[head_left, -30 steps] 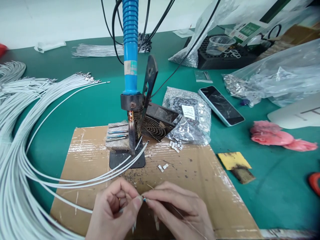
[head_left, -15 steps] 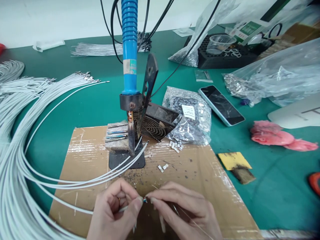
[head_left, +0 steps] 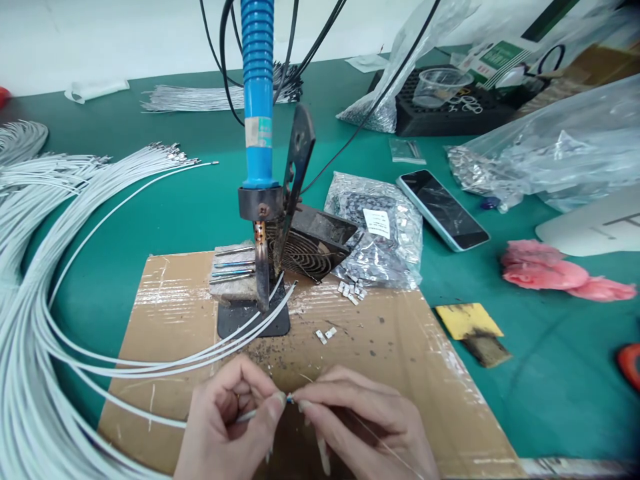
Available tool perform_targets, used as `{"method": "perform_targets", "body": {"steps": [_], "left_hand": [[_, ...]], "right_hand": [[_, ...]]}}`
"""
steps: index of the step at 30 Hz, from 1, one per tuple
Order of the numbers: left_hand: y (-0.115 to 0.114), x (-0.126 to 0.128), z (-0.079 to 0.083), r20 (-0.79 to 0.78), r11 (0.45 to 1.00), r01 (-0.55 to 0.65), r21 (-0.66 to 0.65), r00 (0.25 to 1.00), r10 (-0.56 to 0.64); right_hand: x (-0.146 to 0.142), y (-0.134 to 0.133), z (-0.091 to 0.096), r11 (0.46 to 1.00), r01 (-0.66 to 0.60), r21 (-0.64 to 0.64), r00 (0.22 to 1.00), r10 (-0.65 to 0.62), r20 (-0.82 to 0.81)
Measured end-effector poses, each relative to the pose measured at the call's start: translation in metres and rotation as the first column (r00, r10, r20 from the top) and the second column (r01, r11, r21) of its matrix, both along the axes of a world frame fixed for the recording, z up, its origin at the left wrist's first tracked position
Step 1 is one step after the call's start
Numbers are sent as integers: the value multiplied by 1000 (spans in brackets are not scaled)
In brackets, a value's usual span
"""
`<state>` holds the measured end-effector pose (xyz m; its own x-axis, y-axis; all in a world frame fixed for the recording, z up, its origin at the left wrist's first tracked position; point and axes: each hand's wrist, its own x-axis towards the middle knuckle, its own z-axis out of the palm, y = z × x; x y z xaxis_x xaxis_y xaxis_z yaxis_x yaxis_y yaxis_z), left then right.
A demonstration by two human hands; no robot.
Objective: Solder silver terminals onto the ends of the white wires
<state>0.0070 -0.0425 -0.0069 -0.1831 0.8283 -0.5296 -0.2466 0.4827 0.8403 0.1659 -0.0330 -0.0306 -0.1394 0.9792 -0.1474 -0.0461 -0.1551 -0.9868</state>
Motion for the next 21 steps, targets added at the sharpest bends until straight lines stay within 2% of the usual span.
{"method": "perform_targets", "body": {"steps": [5, 7, 10, 15, 17, 21], "left_hand": [[1, 1, 0, -18, 1000, -16, -14, 1000, 16], [1, 1, 0, -19, 1000, -25, -15, 1000, 25], [0, 2, -1, -25, 999, -43, -17, 999, 43], [-3, 4, -4, -27, 995, -76, 67, 997, 78], [-4, 5, -4, -21, 992, -86, 88, 996, 89], [-4, 8, -2, -37, 991, -95, 93, 994, 99]], "right_hand": [[2, -4, -4, 961, -39, 273, 993, 7, 118], [2, -4, -3, 951, 4, 308, 990, -48, 136], [1, -2, 1, 966, 83, 245, 986, -116, 122], [-4, 3, 7, 976, 215, -32, 976, -214, 36], [-7, 5, 9, 974, 201, -101, 979, -202, -8], [-11, 7, 12, 985, 122, -124, 989, -131, -65]]}}
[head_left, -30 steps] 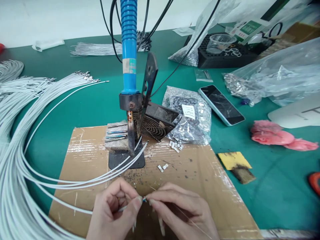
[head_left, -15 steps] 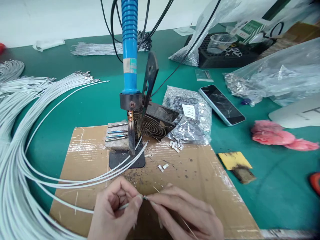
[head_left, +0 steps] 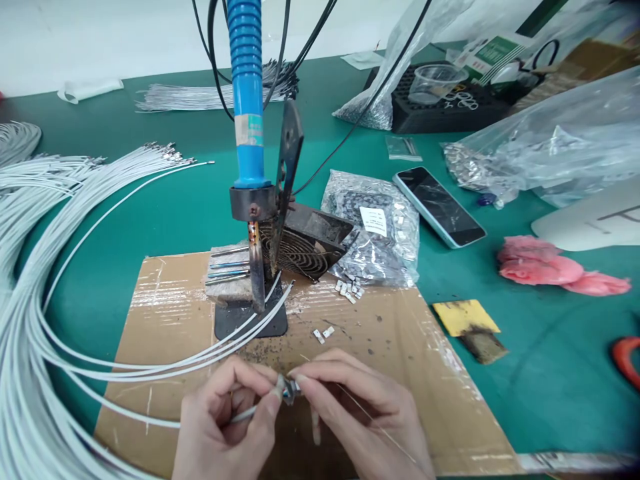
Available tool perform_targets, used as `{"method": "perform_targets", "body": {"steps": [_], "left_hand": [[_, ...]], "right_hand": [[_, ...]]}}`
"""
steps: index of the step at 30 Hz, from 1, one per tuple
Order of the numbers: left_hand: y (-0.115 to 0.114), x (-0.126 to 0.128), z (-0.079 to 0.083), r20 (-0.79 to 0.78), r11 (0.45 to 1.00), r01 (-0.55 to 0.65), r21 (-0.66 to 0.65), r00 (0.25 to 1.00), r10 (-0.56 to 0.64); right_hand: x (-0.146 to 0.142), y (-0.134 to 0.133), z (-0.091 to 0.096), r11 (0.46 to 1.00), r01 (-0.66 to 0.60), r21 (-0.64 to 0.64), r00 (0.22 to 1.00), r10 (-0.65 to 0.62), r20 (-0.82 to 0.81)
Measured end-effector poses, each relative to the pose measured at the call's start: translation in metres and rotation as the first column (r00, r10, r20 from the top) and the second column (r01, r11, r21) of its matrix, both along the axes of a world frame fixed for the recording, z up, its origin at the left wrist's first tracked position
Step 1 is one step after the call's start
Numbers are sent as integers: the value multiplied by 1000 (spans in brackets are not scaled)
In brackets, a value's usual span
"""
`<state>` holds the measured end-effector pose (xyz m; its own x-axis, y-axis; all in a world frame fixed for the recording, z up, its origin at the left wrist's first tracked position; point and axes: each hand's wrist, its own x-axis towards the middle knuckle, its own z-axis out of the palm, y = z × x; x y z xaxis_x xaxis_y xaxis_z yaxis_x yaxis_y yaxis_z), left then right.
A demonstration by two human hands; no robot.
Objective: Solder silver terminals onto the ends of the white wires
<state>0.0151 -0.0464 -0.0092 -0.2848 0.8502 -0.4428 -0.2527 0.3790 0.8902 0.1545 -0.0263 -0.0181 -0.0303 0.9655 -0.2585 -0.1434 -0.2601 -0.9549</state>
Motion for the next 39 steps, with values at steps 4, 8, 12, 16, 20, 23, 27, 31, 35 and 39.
{"method": "perform_targets", "body": {"steps": [4, 8, 12, 16, 20, 23, 27, 31, 35, 39], "left_hand": [[2, 3, 1, -49, 1000, -19, 6, 999, 19], [4, 4, 1, -73, 999, -30, 30, 997, 32], [4, 3, 1, -74, 999, -21, 28, 997, 23], [5, 2, 0, -71, 999, -4, 32, 997, 7], [4, 2, 0, -72, 1000, 0, 8, 997, 1], [3, 2, -1, -80, 1000, -1, 14, 997, 2], [3, 1, -1, -104, 1000, 8, 14, 995, -6], [4, 0, 2, -153, 999, 33, -14, 988, -35], [5, 1, 2, -159, 1000, 21, -7, 987, -21], [4, 3, -2, -157, 1000, 1, 20, 988, 2]], "right_hand": [[0, 2, 0, 999, -25, 31, 1000, 25, -2], [2, 3, -3, 998, -50, 46, 999, 49, 16], [3, 2, -5, 997, -67, 45, 998, 66, 25], [3, 2, -5, 996, -75, 45, 997, 74, 25], [3, 2, -5, 995, -84, 61, 996, 83, 23], [4, 3, -5, 994, -94, 60, 995, 93, 23], [4, 2, -7, 993, -93, 66, 995, 90, 44], [5, 2, -7, 992, -98, 83, 993, 91, 78], [4, 2, -7, 991, -89, 98, 993, 81, 81], [4, 1, -9, 988, -87, 126, 994, 78, 73]]}}
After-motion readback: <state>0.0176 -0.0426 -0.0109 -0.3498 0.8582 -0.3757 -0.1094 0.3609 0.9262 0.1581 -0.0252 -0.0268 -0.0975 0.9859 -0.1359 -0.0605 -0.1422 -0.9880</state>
